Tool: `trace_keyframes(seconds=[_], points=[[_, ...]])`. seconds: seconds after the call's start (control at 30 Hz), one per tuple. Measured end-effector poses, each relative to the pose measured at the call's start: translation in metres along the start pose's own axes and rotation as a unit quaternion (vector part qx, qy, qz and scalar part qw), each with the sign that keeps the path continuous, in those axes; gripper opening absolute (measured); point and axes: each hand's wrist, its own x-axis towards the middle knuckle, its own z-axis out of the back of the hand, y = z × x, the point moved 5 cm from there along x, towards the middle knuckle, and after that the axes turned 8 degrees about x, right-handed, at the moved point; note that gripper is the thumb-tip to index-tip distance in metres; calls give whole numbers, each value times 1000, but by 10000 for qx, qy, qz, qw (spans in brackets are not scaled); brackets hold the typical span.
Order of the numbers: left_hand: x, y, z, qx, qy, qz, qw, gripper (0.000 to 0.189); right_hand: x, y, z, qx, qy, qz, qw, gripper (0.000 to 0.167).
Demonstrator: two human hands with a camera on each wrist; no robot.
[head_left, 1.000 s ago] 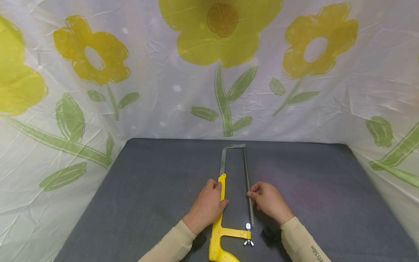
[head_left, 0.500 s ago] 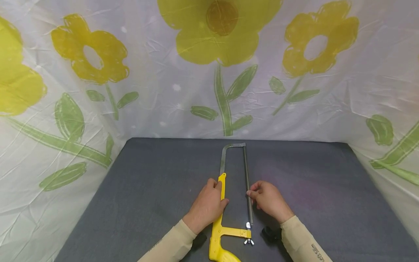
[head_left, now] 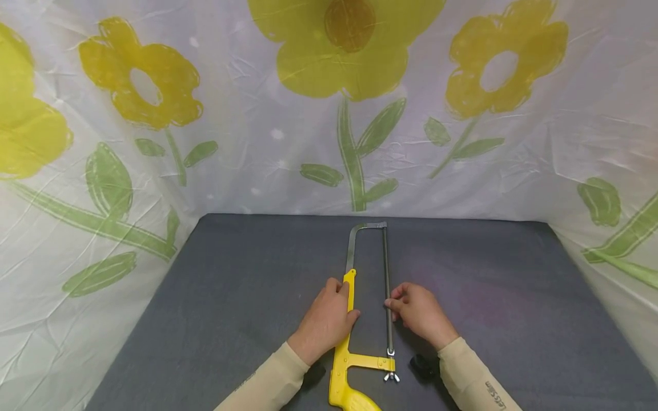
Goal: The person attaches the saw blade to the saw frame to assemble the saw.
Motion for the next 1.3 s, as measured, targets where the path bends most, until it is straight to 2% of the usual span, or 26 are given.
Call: trace_keyframes(seconds=[0.23,0.67,1.3], points=[[-1,-1,0,141,-95,-22,9999,70,1,-2,-1,-118,-3,144,9998,14],[-1,-2,1,85,-52,-8,10000,70,0,-1,0,-376,2,59,9993,15],[-1,0,1,91,-53,-46,9999,68,-1,0,0,-425,118,48,9990,17]])
